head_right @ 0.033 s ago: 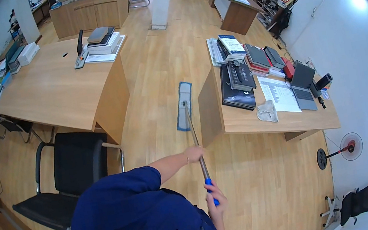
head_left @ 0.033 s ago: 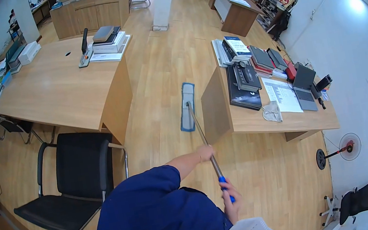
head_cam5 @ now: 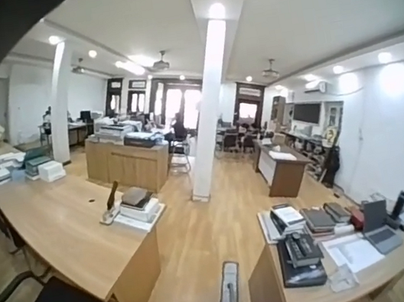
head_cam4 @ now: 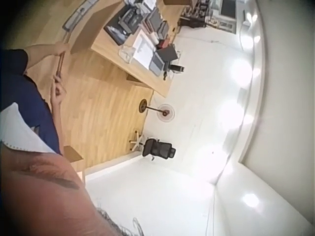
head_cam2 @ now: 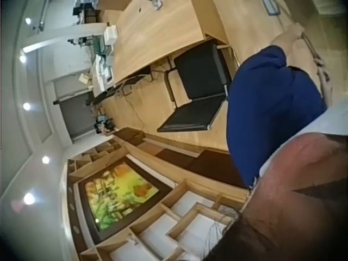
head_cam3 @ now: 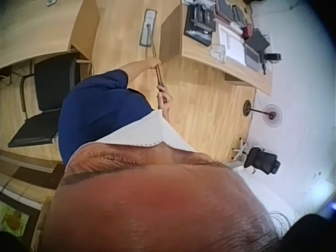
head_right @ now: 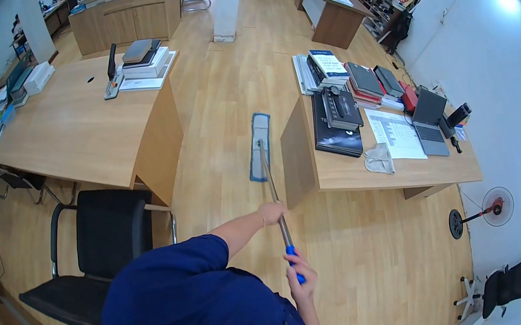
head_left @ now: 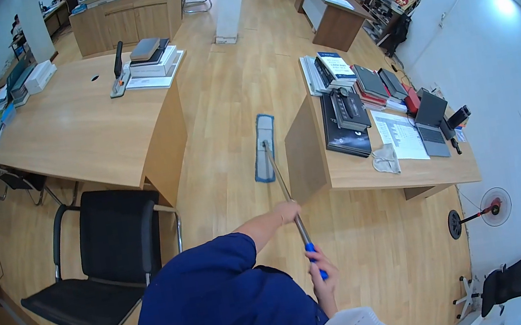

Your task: Mopping the floor of an office space using a flat mop.

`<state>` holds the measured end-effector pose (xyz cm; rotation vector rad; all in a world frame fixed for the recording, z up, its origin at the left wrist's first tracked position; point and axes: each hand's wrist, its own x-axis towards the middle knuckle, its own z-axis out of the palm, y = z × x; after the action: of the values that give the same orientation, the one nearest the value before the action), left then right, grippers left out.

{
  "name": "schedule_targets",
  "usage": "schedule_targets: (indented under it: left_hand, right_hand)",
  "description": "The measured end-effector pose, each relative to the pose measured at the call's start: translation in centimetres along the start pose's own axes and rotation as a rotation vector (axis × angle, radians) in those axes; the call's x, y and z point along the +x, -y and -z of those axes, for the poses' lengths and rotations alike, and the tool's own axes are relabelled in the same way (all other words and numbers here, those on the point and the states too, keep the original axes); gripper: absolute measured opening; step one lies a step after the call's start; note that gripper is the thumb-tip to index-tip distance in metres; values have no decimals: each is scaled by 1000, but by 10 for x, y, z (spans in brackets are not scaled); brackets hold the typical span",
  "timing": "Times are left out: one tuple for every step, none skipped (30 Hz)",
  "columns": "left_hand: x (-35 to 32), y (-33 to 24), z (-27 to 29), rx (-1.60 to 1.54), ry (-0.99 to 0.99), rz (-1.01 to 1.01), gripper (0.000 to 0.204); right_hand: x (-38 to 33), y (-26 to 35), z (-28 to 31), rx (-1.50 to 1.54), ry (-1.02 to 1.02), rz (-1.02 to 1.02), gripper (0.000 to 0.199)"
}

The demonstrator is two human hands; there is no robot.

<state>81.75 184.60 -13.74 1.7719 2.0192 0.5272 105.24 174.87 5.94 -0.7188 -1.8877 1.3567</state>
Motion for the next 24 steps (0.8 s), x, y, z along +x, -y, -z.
schedule_targets:
  left_hand:
    - [10,20,13,-17,2,29,8]
    - [15,41,26,-34,-4,71,10]
    - [21,59,37,-32,-6,68,10]
    - [26,79,47,-33,-31,72,10]
    - [34,95,57,-34,-54,75,9]
    - [37,110,63,-31,-50,76,9]
    - [41,124,68,-66,-104,72,7]
    - [44,135,72,-101,-159,67,5]
    - [42,149,75,-95,-163,79,5]
    - [39,162,79,-122,-204,84,4]
    - [33,175,83,-147,-249,90,3]
    - [32,175,87,-151,-253,90,3]
    - [32,169,91,-167,-264,63,3]
    - [30,162,96,-182,-278,38,3]
    - [23,164,101,-180,-293,46,3]
    - [14,164,106,-167,-292,58,3]
    - [4,164,110,-154,-291,70,3]
    - [-7,157,115,-153,-303,69,3]
    - [-20,150,118,-187,-330,67,3]
    - [-33,140,122,-219,-357,63,4]
    - [-48,135,123,-213,-368,68,4]
    - [-62,129,123,-229,-358,70,5]
    - [-74,121,123,-244,-347,70,6]
    - [-88,115,119,-236,-359,77,6]
  right_hand:
    - [24,-19,-13,-17,56,51,18]
    - [46,-30,-27,-29,126,104,17]
    - [65,-31,-39,-30,124,108,17]
    - [83,-31,-53,-23,144,118,16]
    - [101,-31,-64,-17,164,128,15]
    - [113,-30,-75,-13,162,125,15]
    - [124,-28,-85,-15,163,155,15]
    - [134,-26,-95,-18,164,186,16]
    - [142,-25,-104,-8,173,189,16]
    - [149,-23,-112,0,214,188,16]
    - [154,-20,-121,8,258,190,16]
    - [159,-18,-122,4,262,191,16]
    - [162,-15,-119,11,276,172,18]
    - [163,-10,-118,18,294,154,21]
    - [163,-3,-121,19,307,164,21]
    - [162,5,-124,17,321,163,21]
    - [159,13,-127,16,334,162,22]
    - [155,26,-128,12,339,172,22]
    - [149,39,-129,-10,348,177,22]
    - [141,48,-129,-32,356,182,22]
    - [131,54,-129,-28,364,192,22]
    - [120,59,-127,-59,383,200,18]
    - [109,64,-124,-90,399,209,16]
    - [96,70,-121,-85,407,220,16]
